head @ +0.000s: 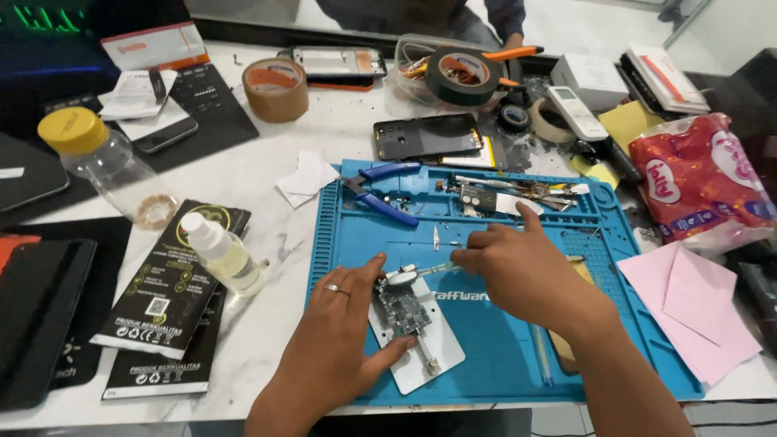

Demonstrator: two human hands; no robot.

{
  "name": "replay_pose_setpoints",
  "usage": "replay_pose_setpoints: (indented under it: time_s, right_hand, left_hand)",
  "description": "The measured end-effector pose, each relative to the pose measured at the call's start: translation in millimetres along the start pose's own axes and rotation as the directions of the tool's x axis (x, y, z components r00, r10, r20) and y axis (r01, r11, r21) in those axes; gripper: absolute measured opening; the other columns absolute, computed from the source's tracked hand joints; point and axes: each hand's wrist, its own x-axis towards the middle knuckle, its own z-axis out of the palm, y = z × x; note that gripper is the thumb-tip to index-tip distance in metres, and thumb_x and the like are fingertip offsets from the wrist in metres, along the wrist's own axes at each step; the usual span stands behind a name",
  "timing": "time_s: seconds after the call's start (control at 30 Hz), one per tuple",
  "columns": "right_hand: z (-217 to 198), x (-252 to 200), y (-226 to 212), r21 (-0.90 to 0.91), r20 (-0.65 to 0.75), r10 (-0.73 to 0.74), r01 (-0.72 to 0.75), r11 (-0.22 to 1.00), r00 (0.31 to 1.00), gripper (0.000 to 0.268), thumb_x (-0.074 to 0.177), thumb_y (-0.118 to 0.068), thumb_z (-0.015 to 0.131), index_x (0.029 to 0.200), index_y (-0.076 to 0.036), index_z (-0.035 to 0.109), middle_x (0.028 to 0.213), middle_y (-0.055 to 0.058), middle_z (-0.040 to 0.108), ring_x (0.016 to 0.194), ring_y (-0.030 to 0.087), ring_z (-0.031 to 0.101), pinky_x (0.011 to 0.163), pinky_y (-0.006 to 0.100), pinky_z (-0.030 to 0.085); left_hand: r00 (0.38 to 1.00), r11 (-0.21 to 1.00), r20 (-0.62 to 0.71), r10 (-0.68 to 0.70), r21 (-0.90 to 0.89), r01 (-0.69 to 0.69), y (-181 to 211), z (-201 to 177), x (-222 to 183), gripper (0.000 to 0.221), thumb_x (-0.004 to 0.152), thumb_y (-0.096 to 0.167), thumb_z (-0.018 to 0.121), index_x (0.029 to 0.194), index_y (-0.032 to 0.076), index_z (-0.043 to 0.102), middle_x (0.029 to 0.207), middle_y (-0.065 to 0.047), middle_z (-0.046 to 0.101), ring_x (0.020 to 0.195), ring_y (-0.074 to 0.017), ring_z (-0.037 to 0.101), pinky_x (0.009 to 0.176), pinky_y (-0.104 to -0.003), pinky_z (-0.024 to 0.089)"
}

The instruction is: Cleaning and scraping a mobile phone motherboard using a small brush on a repair mat.

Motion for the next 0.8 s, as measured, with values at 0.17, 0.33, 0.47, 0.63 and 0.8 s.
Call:
replay_pose_setpoints:
  time_s: [0.17,0.33,0.47,0.63,0.8]
  right_hand:
    - [-8.9,-2.2,-13.8,0.244,0.110,-0.137,0.107,0.964,0.984,0.044,0.082,0.011,0.057,0.115,-0.011,0.077,0.096,0.011,0.072,0.092,0.034,0.066,0.107,0.084,0.018]
    - [-7.4,-2.1,-6.0,0.066,0.048,0.028,-0.031,0.997,0.998,0.047,0.081,0.012,0.052,0.116,-0.013,0.072,0.097,0.010,0.070,0.093,0.036,0.063,0.110,0.084,0.016]
    - [-2.5,-0.8,-12.0,0.202,0.075,-0.079,0.062,0.977,0.994,0.038,0.089,0.006,0.054,0.115,-0.012,0.075,0.091,0.012,0.068,0.092,0.036,0.062,0.111,0.082,0.016]
    - [-4.3,0.1,-9.9,0.091,0.034,0.024,-0.027,0.995,0.999,0.042,0.081,0.011,0.055,0.113,-0.010,0.073,0.089,0.011,0.069,0.088,0.035,0.065,0.111,0.083,0.015]
    - [-2.0,1.2,-8.8,0.168,0.045,-0.036,0.028,0.985,0.998,0.038,0.084,0.010,0.052,0.106,-0.010,0.077,0.080,0.010,0.067,0.084,0.034,0.063,0.109,0.081,0.018]
  left_hand:
    - [0.975,0.986,0.146,-0.165,0.000,0.167,-6.1,7.6,-2.2,0.103,0.085,0.052,0.081,0.158,0.011,0.022,0.150,-0.012,0.044,0.132,-0.0439,0.039,0.105,-0.056,0.036]
    - [0.941,0.962,0.206,-0.270,0.005,0.274,-11.5,14.4,1.1,0.103,0.084,0.059,0.079,0.159,0.021,0.018,0.147,-0.006,0.049,0.137,-0.0393,0.036,0.111,-0.057,0.030]
    - [0.992,0.991,0.047,-0.120,-0.051,0.123,-18.5,21.3,1.0,0.099,0.081,0.054,0.081,0.154,0.011,0.030,0.132,-0.007,0.062,0.121,-0.0320,0.054,0.101,-0.055,0.038]
    - [0.996,0.996,0.016,-0.083,-0.017,0.084,-23.3,25.5,-0.8,0.099,0.081,0.058,0.079,0.154,0.010,0.031,0.129,-0.006,0.064,0.117,-0.0300,0.058,0.101,-0.052,0.040]
    - [0.990,0.992,0.065,-0.124,-0.021,0.126,-30.8,28.1,1.7,0.102,0.079,0.061,0.081,0.154,0.013,0.031,0.133,-0.003,0.063,0.120,-0.0288,0.057,0.104,-0.052,0.037]
